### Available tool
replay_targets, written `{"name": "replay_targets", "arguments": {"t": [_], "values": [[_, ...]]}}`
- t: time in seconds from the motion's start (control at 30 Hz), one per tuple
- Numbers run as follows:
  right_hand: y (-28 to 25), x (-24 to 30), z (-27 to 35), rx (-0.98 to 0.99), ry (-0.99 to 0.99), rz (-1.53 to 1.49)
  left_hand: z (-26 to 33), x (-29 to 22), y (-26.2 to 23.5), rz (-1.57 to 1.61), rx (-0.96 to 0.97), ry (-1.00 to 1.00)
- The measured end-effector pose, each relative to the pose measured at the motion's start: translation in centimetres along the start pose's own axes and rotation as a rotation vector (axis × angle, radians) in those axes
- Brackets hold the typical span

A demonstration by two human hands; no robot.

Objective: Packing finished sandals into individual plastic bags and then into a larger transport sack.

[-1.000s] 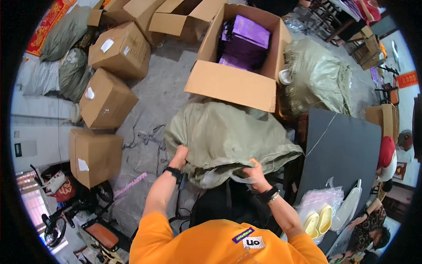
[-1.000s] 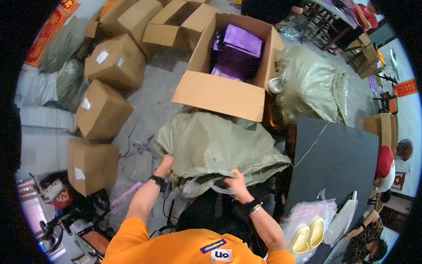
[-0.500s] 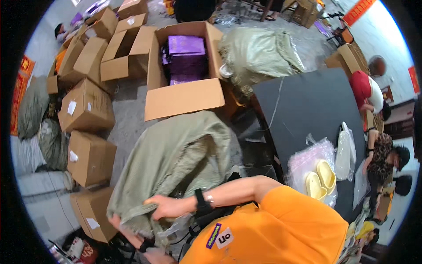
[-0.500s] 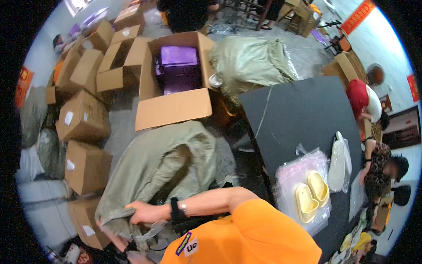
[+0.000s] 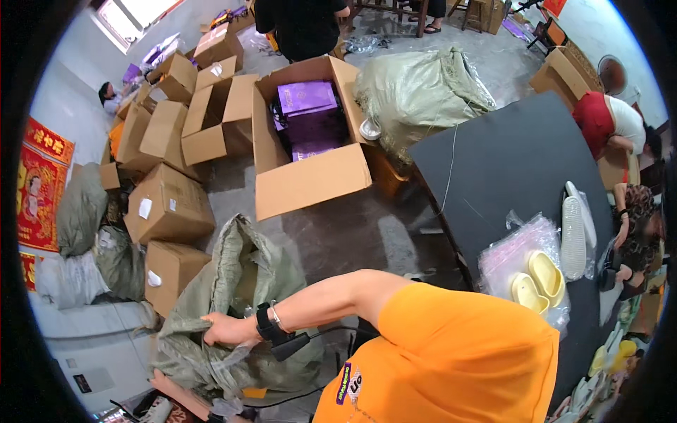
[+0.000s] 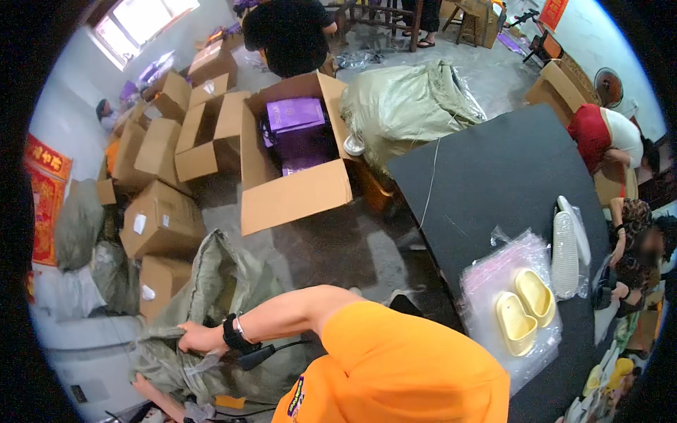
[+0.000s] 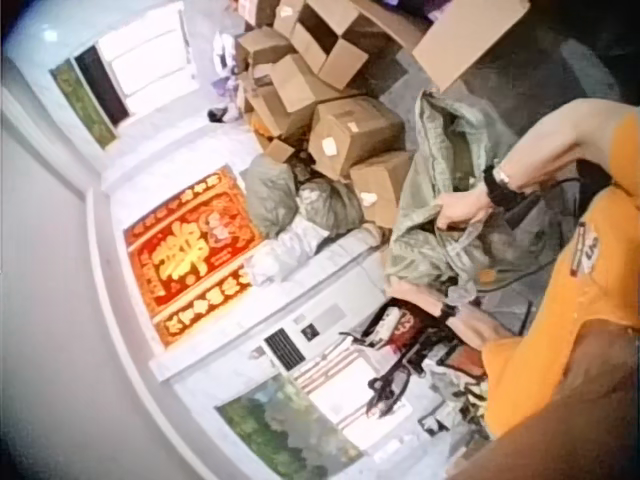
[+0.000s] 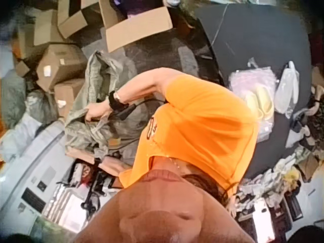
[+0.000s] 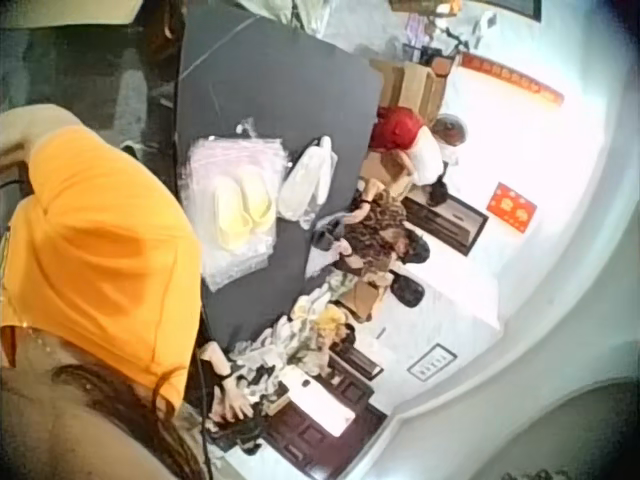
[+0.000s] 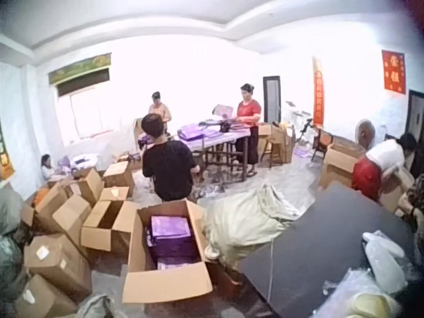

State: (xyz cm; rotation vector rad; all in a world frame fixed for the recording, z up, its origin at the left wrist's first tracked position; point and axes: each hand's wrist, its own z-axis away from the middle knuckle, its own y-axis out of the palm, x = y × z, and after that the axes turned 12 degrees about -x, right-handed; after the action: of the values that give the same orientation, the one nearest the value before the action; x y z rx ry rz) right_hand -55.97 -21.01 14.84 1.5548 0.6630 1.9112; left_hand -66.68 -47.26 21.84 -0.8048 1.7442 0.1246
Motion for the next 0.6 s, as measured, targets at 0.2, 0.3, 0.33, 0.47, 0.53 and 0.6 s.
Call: {"name": "replay_targets", "arguments": {"t": [0.2, 0.3, 0.33, 0.47, 0.53, 0.6], "values": [[4.5, 8.3, -0.6, 0.016, -0.138, -0.341, 5.4, -15.3, 4.2, 0.417, 0.218, 0.016], [6.4, 19.7, 6.0, 0.239, -0.394, -0.315, 7.8, -24.6, 3.7, 0.301, 0.167, 0.447], [7.7, 22.8, 7.1, 0.332, -0.574, -0.428, 8.8, -27.8, 3.9, 0.341, 0.174, 0.537], [9.8, 34.1, 16.4, 0.278, -1.073, -0.299, 14.8, -37.0, 6.3, 0.558, 0.308, 0.773], [11.2, 36.6, 22.5, 0.261, -1.191, -0.365, 18.4, -40.9, 6.7, 0.656, 0.389, 0.859], [13.0, 36.4, 26.3, 0.283, -1.349, -0.222, 19.7, -42.7, 5.4, 0.703, 0.436, 0.915]]}}
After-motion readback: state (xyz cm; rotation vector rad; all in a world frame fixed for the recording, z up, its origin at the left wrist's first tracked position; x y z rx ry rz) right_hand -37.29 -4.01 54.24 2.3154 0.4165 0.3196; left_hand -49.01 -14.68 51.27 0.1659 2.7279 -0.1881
